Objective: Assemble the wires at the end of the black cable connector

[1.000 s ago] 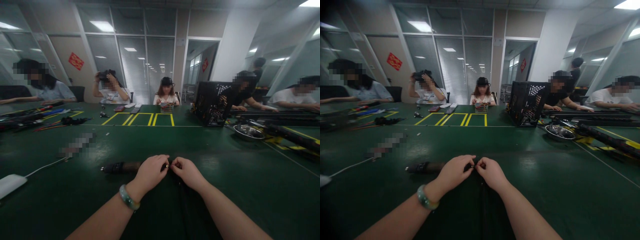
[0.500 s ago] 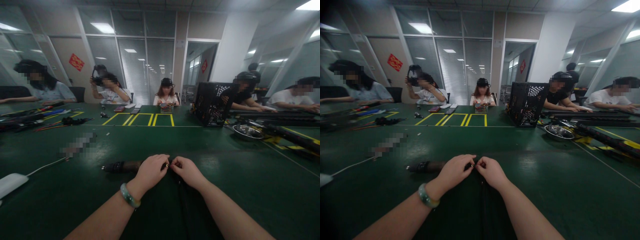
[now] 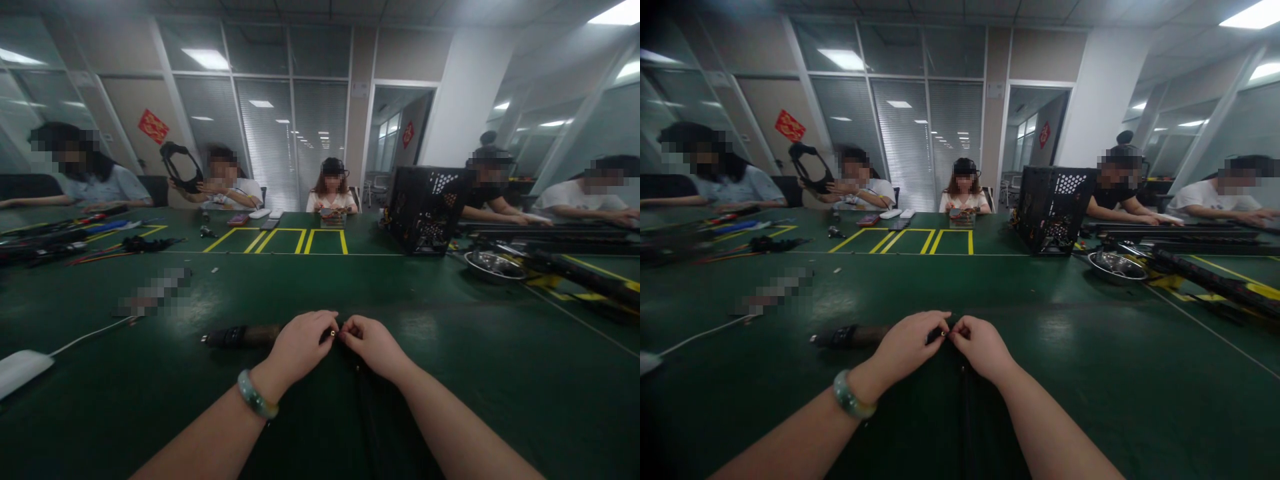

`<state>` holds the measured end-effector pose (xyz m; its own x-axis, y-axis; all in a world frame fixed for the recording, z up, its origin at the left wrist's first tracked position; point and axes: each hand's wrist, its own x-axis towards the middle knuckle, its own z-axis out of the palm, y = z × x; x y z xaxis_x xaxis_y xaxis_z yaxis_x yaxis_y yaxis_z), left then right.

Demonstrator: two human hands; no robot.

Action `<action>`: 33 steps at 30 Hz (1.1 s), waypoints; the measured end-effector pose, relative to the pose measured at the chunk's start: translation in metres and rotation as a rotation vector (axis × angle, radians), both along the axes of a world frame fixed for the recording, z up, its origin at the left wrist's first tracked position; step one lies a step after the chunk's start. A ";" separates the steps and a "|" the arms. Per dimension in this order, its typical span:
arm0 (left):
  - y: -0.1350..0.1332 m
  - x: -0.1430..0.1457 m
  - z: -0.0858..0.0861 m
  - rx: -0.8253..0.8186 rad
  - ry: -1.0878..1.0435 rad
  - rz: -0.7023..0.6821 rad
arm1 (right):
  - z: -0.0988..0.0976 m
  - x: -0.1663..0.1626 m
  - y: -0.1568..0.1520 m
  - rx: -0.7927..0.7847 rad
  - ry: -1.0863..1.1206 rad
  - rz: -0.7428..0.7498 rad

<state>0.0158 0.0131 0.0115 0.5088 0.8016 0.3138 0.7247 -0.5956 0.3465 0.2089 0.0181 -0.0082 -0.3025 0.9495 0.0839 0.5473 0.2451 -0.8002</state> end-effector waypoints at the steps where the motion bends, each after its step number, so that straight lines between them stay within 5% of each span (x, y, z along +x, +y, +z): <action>1: 0.000 0.000 0.000 -0.004 -0.001 0.006 | 0.000 0.000 0.000 0.003 0.001 0.000; 33: -0.001 -0.002 0.002 -0.016 0.024 0.015 | 0.003 0.000 -0.001 0.017 -0.014 0.004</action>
